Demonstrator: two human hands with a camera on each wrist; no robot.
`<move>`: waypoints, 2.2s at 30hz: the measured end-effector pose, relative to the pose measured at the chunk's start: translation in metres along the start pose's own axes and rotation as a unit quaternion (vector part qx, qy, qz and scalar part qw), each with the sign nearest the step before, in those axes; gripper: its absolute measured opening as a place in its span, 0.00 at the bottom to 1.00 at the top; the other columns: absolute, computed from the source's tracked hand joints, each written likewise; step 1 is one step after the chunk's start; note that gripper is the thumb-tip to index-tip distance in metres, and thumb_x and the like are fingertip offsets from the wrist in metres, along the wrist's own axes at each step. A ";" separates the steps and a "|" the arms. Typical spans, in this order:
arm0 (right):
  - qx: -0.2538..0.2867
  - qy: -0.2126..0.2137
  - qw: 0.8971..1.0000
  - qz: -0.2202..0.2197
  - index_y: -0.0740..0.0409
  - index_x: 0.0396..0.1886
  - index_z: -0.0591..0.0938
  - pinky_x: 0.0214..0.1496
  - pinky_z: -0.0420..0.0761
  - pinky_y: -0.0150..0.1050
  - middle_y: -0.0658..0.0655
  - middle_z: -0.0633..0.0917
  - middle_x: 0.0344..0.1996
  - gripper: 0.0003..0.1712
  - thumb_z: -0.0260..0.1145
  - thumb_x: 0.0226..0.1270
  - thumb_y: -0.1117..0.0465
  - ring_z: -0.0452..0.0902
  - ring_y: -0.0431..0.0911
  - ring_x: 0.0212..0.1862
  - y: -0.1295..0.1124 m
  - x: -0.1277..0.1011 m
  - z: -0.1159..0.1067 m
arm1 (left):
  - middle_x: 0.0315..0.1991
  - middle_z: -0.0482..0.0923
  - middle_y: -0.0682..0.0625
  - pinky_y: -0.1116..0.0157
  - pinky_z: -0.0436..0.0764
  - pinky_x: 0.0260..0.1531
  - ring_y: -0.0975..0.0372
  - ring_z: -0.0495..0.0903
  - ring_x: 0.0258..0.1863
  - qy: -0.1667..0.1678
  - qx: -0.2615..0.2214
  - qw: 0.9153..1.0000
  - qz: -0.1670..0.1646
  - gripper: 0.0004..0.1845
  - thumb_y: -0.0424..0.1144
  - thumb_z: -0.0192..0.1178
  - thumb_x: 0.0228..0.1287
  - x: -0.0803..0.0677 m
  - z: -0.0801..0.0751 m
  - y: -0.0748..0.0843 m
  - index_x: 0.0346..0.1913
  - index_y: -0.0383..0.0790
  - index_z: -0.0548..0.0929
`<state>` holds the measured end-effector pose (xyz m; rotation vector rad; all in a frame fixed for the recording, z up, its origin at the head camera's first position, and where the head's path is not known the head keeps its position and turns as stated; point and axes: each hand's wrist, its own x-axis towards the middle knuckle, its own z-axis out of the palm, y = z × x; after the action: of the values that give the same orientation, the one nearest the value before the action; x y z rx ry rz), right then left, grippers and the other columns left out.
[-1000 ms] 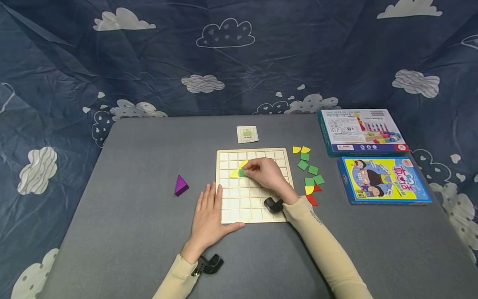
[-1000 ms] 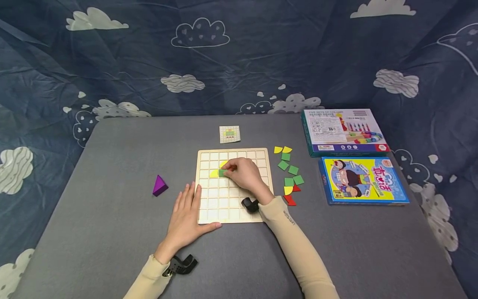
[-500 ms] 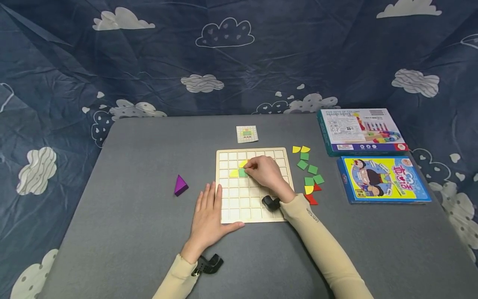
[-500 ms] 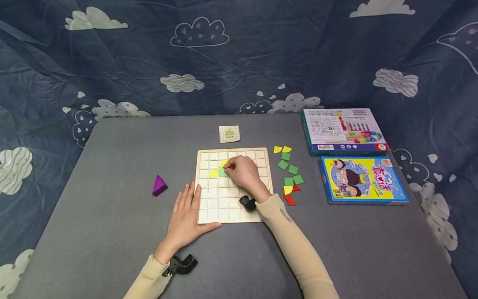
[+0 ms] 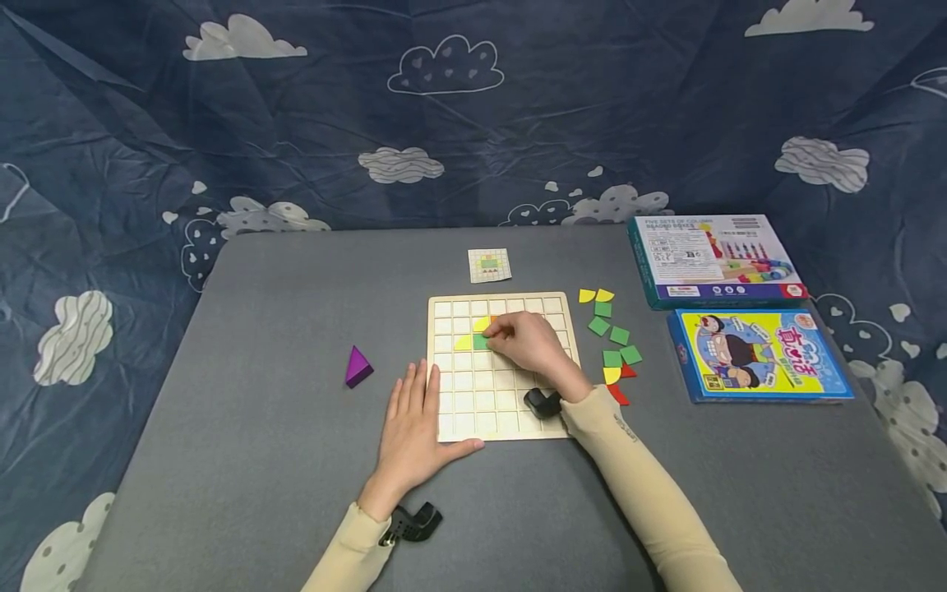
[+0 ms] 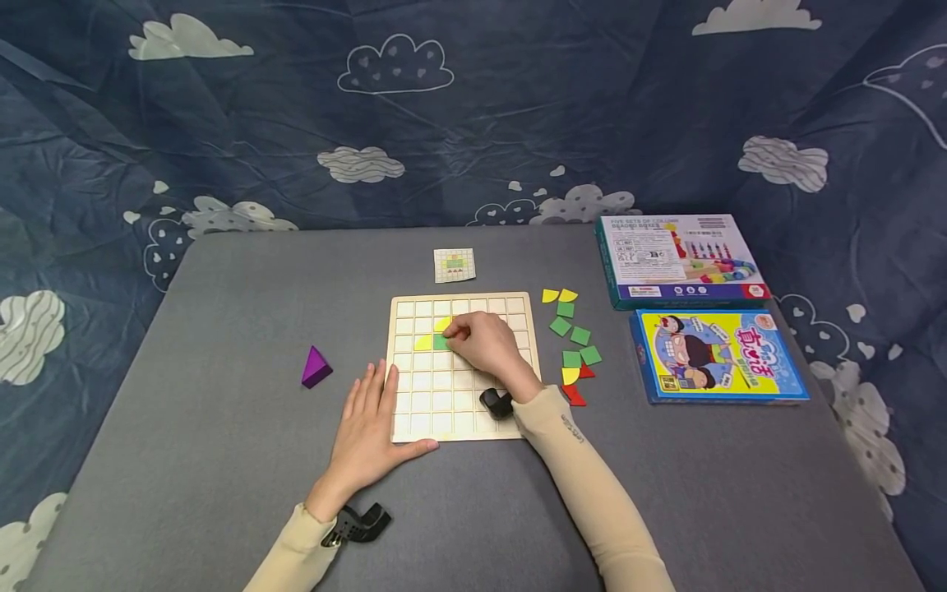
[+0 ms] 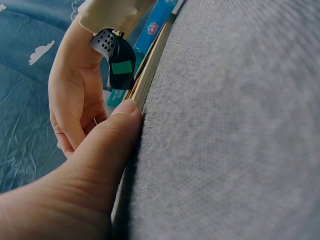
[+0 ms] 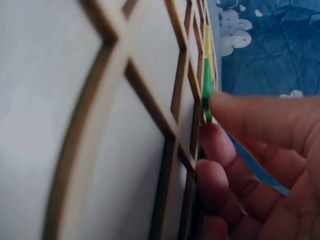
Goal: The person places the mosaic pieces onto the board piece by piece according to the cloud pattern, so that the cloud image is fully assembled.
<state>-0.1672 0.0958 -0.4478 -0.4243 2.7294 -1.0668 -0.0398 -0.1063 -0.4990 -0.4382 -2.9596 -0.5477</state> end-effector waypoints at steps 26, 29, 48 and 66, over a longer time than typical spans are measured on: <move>-0.004 0.099 0.995 0.006 0.62 0.40 0.86 0.28 0.70 0.40 0.56 0.82 0.29 0.12 0.69 0.62 0.59 0.72 0.48 0.28 0.074 -0.036 -0.072 | 0.73 0.44 0.35 0.51 0.41 0.68 0.48 0.39 0.73 0.002 -0.005 1.000 0.003 0.65 0.75 0.59 0.44 0.000 -0.002 0.000 0.73 0.30 0.49; -0.005 0.115 0.993 0.016 0.62 0.40 0.86 0.29 0.70 0.41 0.57 0.82 0.30 0.12 0.69 0.61 0.58 0.71 0.49 0.28 0.085 -0.039 -0.079 | 0.73 0.44 0.35 0.52 0.41 0.68 0.48 0.39 0.73 -0.001 -0.006 1.000 0.001 0.65 0.75 0.60 0.44 0.000 -0.002 0.001 0.73 0.30 0.48; -0.042 0.126 0.984 0.119 0.66 0.40 0.85 0.33 0.70 0.42 0.62 0.84 0.33 0.18 0.72 0.57 0.55 0.76 0.53 0.35 0.101 -0.047 -0.090 | 0.73 0.44 0.35 0.51 0.41 0.68 0.48 0.40 0.72 0.008 -0.005 1.000 0.006 0.66 0.76 0.58 0.44 0.000 0.000 0.000 0.73 0.30 0.49; -0.050 0.084 0.984 0.151 0.66 0.41 0.83 0.33 0.67 0.42 0.61 0.81 0.34 0.18 0.72 0.57 0.57 0.72 0.52 0.34 0.101 -0.045 -0.089 | 0.73 0.45 0.34 0.50 0.42 0.68 0.47 0.41 0.72 0.015 -0.015 1.000 0.011 0.66 0.75 0.60 0.43 0.000 -0.001 0.001 0.73 0.29 0.50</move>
<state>-0.1688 0.2382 -0.4494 0.0723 2.8776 -0.9265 -0.0394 -0.1059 -0.4979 -0.4602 -2.9170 -0.5922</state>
